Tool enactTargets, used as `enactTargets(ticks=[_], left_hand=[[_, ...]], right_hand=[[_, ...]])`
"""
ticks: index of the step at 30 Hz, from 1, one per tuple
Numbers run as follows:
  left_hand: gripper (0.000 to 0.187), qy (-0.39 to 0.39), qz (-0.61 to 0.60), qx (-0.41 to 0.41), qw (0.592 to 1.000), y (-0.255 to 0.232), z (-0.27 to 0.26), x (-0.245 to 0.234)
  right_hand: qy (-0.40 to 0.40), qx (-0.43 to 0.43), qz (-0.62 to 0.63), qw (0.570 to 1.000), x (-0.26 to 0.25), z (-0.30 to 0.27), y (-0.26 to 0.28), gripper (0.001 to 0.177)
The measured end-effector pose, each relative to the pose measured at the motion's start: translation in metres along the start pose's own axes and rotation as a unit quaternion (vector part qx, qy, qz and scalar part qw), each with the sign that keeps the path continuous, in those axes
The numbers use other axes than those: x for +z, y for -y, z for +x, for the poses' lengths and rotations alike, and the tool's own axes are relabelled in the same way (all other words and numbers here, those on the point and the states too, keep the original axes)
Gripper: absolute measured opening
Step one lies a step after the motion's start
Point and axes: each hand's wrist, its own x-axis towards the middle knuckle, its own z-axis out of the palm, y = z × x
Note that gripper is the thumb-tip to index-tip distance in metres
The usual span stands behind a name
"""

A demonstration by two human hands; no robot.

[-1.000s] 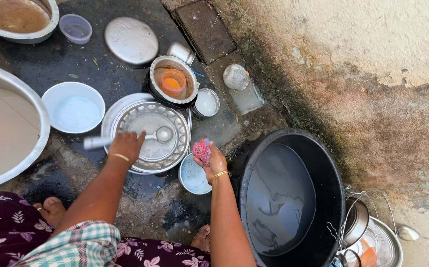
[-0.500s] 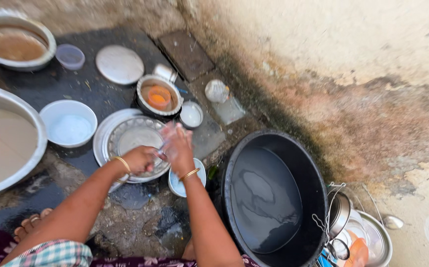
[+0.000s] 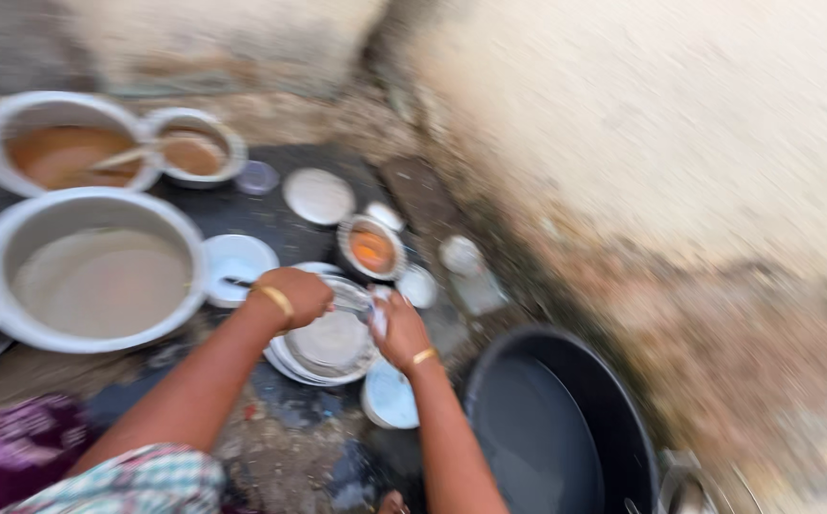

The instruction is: The person washes various metal and plastic dishes by hand using a small cloth or sponge and a large basin of water on the ground.

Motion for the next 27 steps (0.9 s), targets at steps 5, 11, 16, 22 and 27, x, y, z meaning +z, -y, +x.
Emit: enactTargets(ticks=[5,11,16,22,27], left_hand=[[0.029,-0.031,-0.013,0.025,0.999,0.023,0.023,0.038],[0.032,-0.210,-0.234,0.179,0.932,-0.015,0.087,0.135],[0.039,0.000,-0.578,-0.072,0.813,-0.021,0.111,0.180],[0.050,-0.067,-0.561,0.082,0.821,0.040,0.146,0.188],[0.032,-0.170,-0.808,-0.034,0.564,0.026,0.163,0.192]], right_hand=[[0.048,-0.031,-0.131,0.990,0.003,0.018,-0.027,0.034],[-0.354,0.180,0.359,0.844,0.020,0.021,-0.075,0.023],[-0.164,0.293,0.579,0.743,0.068,0.009,-0.053,0.024],[-0.077,0.350,0.264,0.896,0.074,-0.008,-0.082,0.021],[-0.024,0.332,0.280,0.900,0.117,-0.027,-0.080,0.027]])
